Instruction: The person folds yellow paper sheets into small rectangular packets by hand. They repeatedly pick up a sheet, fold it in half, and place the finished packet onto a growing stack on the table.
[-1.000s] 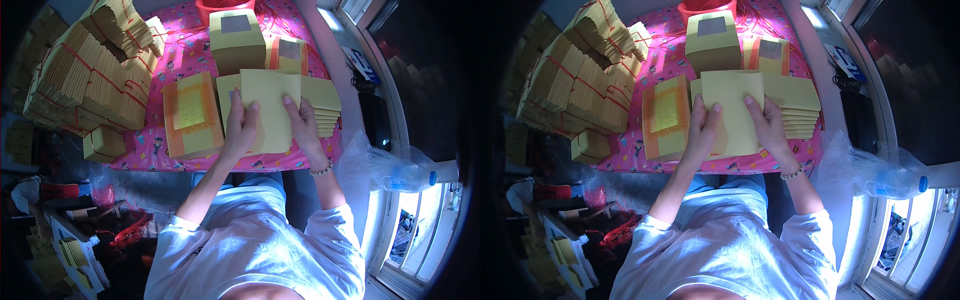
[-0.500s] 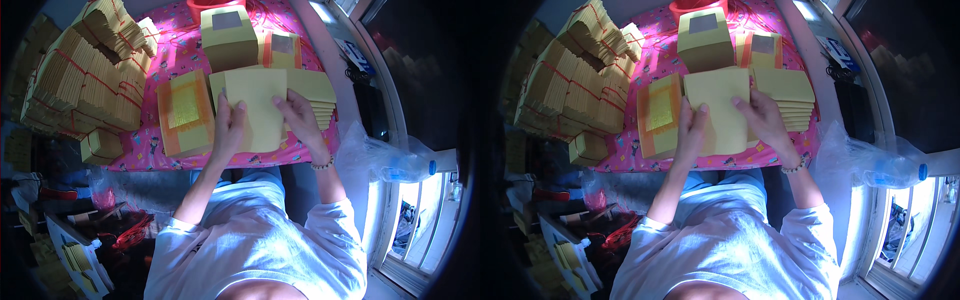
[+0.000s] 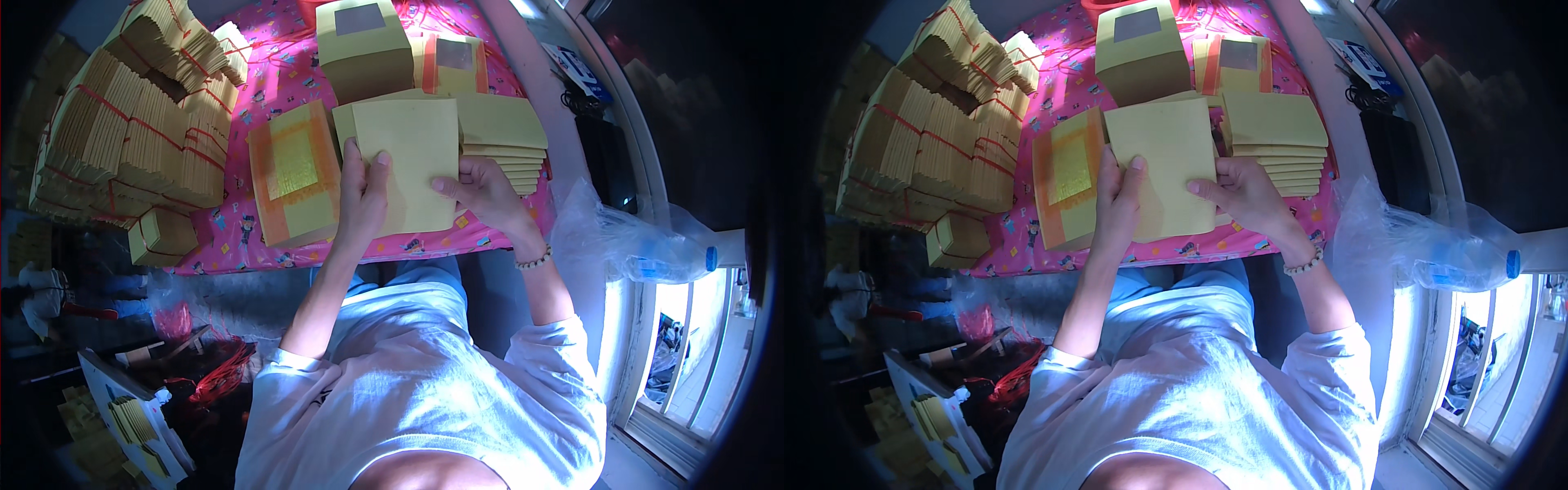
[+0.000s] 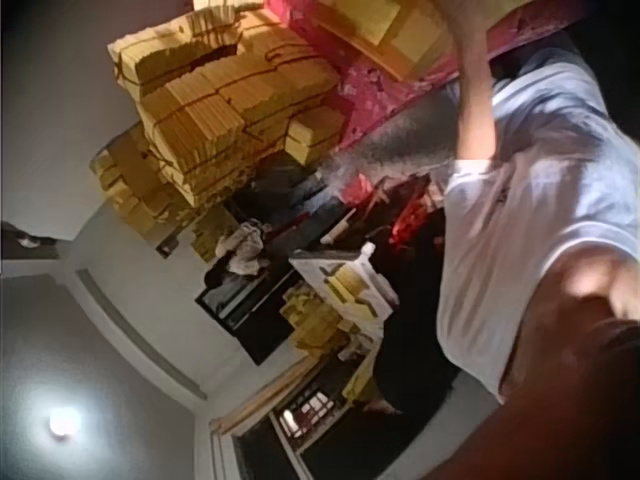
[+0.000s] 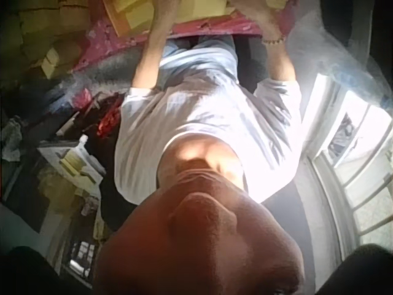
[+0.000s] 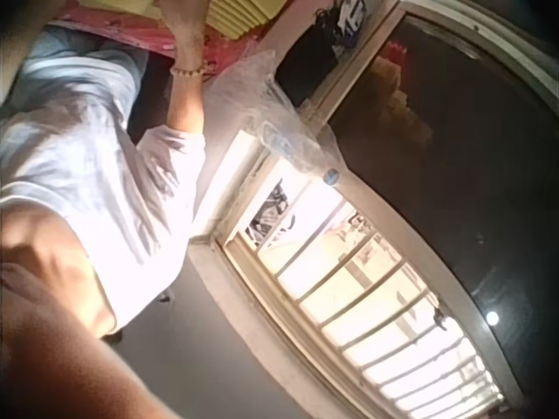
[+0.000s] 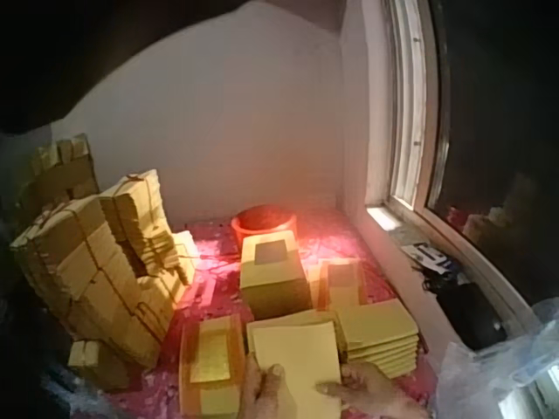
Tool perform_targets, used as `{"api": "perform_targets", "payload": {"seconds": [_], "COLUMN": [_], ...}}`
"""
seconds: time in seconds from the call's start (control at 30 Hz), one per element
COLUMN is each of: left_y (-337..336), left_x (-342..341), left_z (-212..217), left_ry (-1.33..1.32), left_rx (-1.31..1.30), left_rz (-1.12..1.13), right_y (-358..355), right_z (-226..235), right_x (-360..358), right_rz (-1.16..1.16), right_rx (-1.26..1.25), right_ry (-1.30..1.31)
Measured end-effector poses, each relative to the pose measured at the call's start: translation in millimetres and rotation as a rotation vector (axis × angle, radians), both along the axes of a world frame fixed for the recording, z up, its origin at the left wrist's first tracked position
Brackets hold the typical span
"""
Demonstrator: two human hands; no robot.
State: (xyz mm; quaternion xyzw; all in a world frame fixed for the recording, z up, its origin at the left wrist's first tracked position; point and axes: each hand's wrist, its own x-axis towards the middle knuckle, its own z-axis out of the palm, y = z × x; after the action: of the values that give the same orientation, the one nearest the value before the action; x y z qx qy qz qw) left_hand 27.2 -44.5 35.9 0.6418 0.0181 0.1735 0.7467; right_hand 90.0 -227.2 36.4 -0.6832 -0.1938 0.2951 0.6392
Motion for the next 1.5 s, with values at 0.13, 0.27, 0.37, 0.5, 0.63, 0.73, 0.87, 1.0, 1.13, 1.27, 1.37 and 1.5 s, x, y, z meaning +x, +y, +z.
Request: {"api": "perform_targets", "payload": {"seconds": [0.13,0.27,0.37,0.5,0.63,0.73,0.87,1.0,1.13,1.27,1.37,1.5], "left_y": [0.7,3.3,6.7,9.6,9.3,6.6,1.2,2.7,3.3,4.9,12.8,22.5], "left_x": [-0.7,0.0,0.3,-1.3,-3.7,-9.6,-12.2,-13.3,-19.0,-23.8,-27.1,-19.4], "left_z": [0.9,2.1,-7.1,-5.0,-2.0,0.1,0.4,3.0,7.9,8.1,9.5,14.8], "left_ry": [0.004,-0.029,-0.051,-0.064,-0.079,-0.064,-0.051,-0.033,0.02,0.068,0.138,0.26], "left_rx": [-0.055,-0.046,-0.025,-0.055,-0.039,0.075,0.062,0.043,0.099,0.076,0.066,0.14], "left_rz": [-0.007,0.017,0.073,0.126,0.125,0.061,0.024,-0.012,-0.12,-0.15,-0.245,-0.394], "right_y": [-0.7,-5.3,-2.2,-3.6,-3.8,2.9,7.0,1.6,1.5,0.3,-10.1,-28.7], "right_z": [-1.4,-6.8,-1.0,-9.8,-0.4,8.0,12.5,13.7,23.0,25.6,21.1,28.3], "right_x": [-6.3,-9.2,-12.0,-13.8,-9.6,-3.3,1.6,4.2,6.5,-0.9,0.1,0.1], "right_rz": [-0.023,0.02,0.005,0.011,0.015,-0.085,-0.168,-0.133,-0.223,-0.203,-0.129,-0.062], "right_rx": [0.026,-0.02,-0.023,0.021,0.005,0.11,0.215,0.102,0.289,0.276,0.234,0.064], "right_ry": [-0.075,-0.044,-0.018,0.051,-0.096,-0.21,-0.072,-0.113,-0.024,-0.01,-0.028,-0.008]}}
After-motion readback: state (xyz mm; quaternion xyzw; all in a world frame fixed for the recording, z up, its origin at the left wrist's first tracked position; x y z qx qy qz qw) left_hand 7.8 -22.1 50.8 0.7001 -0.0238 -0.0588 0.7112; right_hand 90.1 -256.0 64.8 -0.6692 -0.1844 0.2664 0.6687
